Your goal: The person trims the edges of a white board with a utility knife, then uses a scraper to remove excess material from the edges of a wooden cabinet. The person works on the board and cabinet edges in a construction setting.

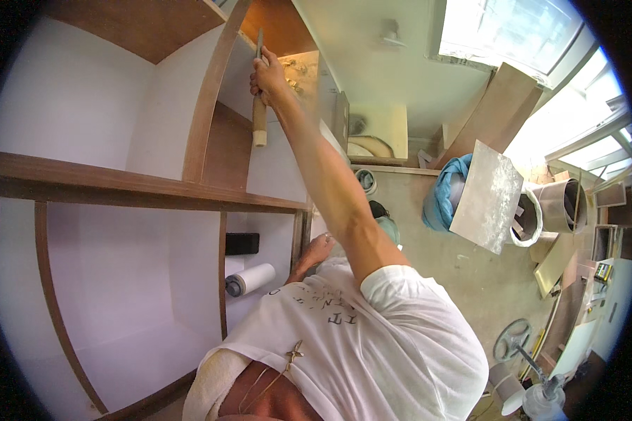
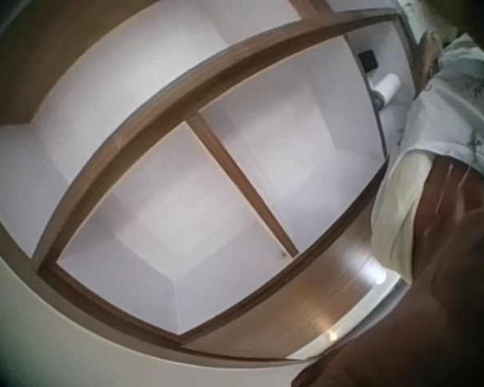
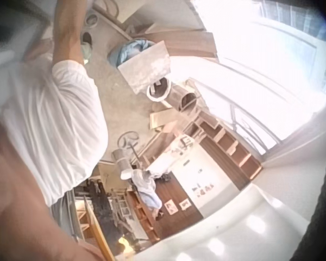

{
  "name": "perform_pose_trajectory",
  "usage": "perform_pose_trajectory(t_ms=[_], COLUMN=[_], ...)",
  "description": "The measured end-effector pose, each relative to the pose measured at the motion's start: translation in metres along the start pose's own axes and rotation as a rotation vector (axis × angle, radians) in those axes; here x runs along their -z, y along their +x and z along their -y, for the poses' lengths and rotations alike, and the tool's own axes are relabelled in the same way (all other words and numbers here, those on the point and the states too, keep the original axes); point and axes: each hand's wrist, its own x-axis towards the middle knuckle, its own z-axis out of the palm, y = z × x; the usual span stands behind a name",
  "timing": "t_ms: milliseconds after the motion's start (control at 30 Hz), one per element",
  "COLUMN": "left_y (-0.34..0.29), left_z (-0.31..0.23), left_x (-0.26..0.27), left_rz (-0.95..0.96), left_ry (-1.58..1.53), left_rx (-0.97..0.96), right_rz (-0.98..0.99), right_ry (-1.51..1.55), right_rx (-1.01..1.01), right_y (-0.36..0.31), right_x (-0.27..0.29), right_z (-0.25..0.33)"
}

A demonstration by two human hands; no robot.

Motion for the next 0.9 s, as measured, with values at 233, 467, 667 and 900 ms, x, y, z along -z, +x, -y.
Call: perform_pose_trajectory(t_ms=[233,467,667,900], left_y=[-0.002,0.015,0.027,0.042], left_z=[-0.004,0.008,0.017,0.031], left_x=[-0.004,-0.009,-0.019,-0.034], left_rz=[-0.002,0.051,0.084,0.069], left_ry=[0.089,0.027,-0.006,0.032], left_rx=[0.050,-0.048,0.068,-0.015], right_rz=[-0.010,-0.005,0.032,-0.004], right_ry=[-0.132,-0.005,-0.073,-0.205], right_rx=[0.039,-0.102,-0.178,-0.121], right_y=[0.009,0.009,-0.002,0.004], right_x=[0.007,0.026,0.037,0.053], right_z=[-0.018,-0.025,-0.029,-0.055])
